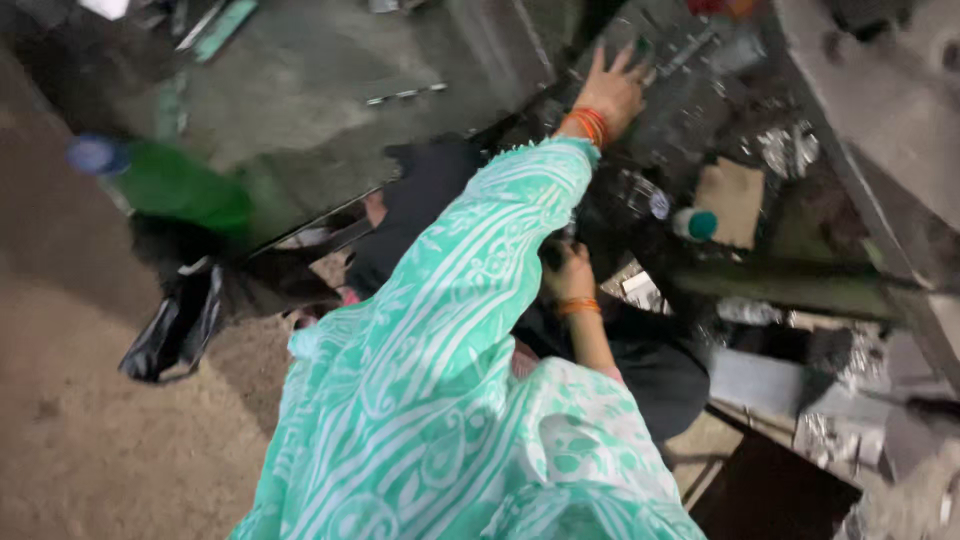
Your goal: The person sits on the floor and repeatedly places small metal brackets into a press machine, then pulls a lever to activate the press. After each cycle, the person removes the processed bracket and places it on a nearby pile. The task continues with the same sequence of actions throughout the clip.
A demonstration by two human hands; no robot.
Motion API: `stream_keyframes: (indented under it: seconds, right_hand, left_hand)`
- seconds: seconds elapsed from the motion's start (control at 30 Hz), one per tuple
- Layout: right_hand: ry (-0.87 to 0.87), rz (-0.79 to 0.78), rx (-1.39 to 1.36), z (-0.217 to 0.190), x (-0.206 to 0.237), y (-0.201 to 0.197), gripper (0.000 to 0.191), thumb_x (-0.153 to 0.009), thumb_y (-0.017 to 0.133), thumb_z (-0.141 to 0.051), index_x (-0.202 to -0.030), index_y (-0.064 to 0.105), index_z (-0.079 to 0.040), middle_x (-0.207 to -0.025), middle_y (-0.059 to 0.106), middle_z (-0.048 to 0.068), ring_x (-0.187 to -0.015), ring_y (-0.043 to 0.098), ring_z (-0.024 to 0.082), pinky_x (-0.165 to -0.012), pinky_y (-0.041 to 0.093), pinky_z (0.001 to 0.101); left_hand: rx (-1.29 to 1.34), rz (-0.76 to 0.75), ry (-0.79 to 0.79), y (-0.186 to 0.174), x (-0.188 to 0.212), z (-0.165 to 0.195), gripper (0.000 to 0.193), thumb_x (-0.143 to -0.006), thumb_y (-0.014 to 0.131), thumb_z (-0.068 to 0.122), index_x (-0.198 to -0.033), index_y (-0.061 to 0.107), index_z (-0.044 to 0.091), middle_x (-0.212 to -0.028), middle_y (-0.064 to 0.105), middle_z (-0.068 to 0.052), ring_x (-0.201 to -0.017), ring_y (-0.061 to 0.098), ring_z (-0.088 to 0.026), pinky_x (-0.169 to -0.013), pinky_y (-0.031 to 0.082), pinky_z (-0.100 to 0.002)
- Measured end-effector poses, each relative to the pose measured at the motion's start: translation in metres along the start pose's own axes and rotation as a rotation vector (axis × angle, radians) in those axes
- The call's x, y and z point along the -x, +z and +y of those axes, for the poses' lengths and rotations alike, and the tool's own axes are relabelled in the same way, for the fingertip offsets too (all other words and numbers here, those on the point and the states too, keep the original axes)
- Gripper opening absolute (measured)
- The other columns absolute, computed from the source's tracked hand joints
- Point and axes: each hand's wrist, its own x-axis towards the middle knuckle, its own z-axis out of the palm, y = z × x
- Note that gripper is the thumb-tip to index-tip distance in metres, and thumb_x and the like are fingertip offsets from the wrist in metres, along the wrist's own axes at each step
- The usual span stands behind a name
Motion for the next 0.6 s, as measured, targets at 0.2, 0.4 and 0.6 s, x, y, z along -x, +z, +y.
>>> stream_keyframes:
  seconds: [0.2, 0.4, 0.6]
  right_hand:
    - [-0.048, -0.116, -0.037, 0.01, -0.03, -0.055, 0.038, -0.089, 0.073, -0.034, -0.121, 0.075, -0.013, -0.117, 0.069, 0.026, -0.11, 0.066, 0.044, -0.097, 0.054, 0.0486]
    - [-0.058, -0.161, 0.077, -0.003, -0.044, -0.078, 0.042, -0.086, 0.077, -0.036, -0.12, 0.073, -0.011, -0.114, 0.069, 0.028, -0.109, 0.065, 0.045, -0.097, 0.052, 0.0495]
    - [-0.075, -0.16, 0.02, -0.009, -0.039, -0.083, 0.04, -0.087, 0.074, -0.032, -0.123, 0.074, -0.012, -0.119, 0.069, 0.027, -0.113, 0.065, 0.044, -0.099, 0.051, 0.0481]
  left_hand:
    - [0.052, 0.179, -0.29, -0.01, 0.063, -0.125, 0.045, -0.096, 0.063, 0.033, -0.139, 0.063, 0.021, -0.144, 0.058, 0.0, -0.143, 0.04, -0.031, -0.109, 0.037, -0.062]
    - [0.008, -0.028, -0.51, -0.001, 0.194, -0.231, 0.06, -0.09, 0.061, 0.039, -0.147, 0.05, 0.022, -0.152, 0.049, -0.007, -0.139, 0.037, -0.036, -0.101, 0.021, -0.078]
    - [-0.214, -0.106, -0.653, -0.011, 0.262, -0.274, 0.045, -0.109, 0.043, 0.034, -0.148, 0.057, 0.016, -0.156, 0.052, -0.007, -0.15, 0.032, -0.04, -0.111, 0.0, -0.086]
